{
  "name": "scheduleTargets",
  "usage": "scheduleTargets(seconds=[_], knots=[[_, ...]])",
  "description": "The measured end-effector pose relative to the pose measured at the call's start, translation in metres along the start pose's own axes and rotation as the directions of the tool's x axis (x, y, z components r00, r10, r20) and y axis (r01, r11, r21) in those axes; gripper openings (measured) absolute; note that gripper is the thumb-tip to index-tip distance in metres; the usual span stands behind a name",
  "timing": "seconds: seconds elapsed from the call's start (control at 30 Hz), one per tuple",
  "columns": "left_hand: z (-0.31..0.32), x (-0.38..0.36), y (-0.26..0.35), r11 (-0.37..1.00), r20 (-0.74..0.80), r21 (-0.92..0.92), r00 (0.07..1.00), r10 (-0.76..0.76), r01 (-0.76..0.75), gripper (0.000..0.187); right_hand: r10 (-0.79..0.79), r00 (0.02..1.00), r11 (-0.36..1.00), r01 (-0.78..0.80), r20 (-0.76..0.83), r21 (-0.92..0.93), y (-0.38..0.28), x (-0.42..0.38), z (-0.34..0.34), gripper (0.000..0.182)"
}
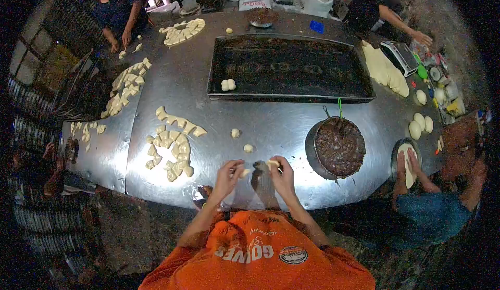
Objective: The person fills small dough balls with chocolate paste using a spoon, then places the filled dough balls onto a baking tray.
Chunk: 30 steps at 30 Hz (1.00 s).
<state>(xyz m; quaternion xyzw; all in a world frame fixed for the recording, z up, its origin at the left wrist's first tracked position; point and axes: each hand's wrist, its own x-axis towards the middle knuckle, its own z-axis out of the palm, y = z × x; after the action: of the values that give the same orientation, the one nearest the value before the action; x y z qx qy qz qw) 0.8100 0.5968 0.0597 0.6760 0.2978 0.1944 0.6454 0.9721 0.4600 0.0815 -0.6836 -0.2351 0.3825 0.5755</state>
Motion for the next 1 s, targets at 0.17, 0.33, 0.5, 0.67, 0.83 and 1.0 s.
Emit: scheduleTargets(seconds=[0.17,0.33,0.5,0.67,0.83,1.0], knots=[[-0.033,-0.002,-0.036,0.475,0.069,0.828,0.896,0.439,-0.296,0.018,-0.519,0.804,0.452,0.547,0.291,-0.705,0.031,-0.04,-0.002,0.006],[0.019,0.038,-0.047,0.379,-0.159,0.926,0.907,0.389,0.0,0.017,-0.604,0.762,0.366,0.525,0.233,-0.768,0.046,0.015,0.035,0.013],[0.01,-0.018,-0.081,0.305,0.13,0.92,0.927,0.353,-0.245,0.022,-0.676,0.652,0.292,0.665,0.343,-0.688,0.081,-0.026,0.03,0.008],[0.004,0.038,-0.066,0.284,-0.077,0.959,0.971,0.228,0.009,0.029,-0.595,0.754,0.245,0.5,0.278,-0.831,0.068,0.012,0.023,0.012],[0.024,-0.016,-0.071,0.298,0.134,0.928,0.948,0.288,-0.222,0.025,-0.583,0.728,0.449,0.66,0.362,-0.602,0.082,-0.034,0.026,0.026],[-0.003,0.028,-0.066,0.34,-0.118,0.939,0.977,0.178,0.052,0.03,-0.586,0.793,0.381,0.452,0.167,-0.807,0.041,0.001,0.022,0.007]])
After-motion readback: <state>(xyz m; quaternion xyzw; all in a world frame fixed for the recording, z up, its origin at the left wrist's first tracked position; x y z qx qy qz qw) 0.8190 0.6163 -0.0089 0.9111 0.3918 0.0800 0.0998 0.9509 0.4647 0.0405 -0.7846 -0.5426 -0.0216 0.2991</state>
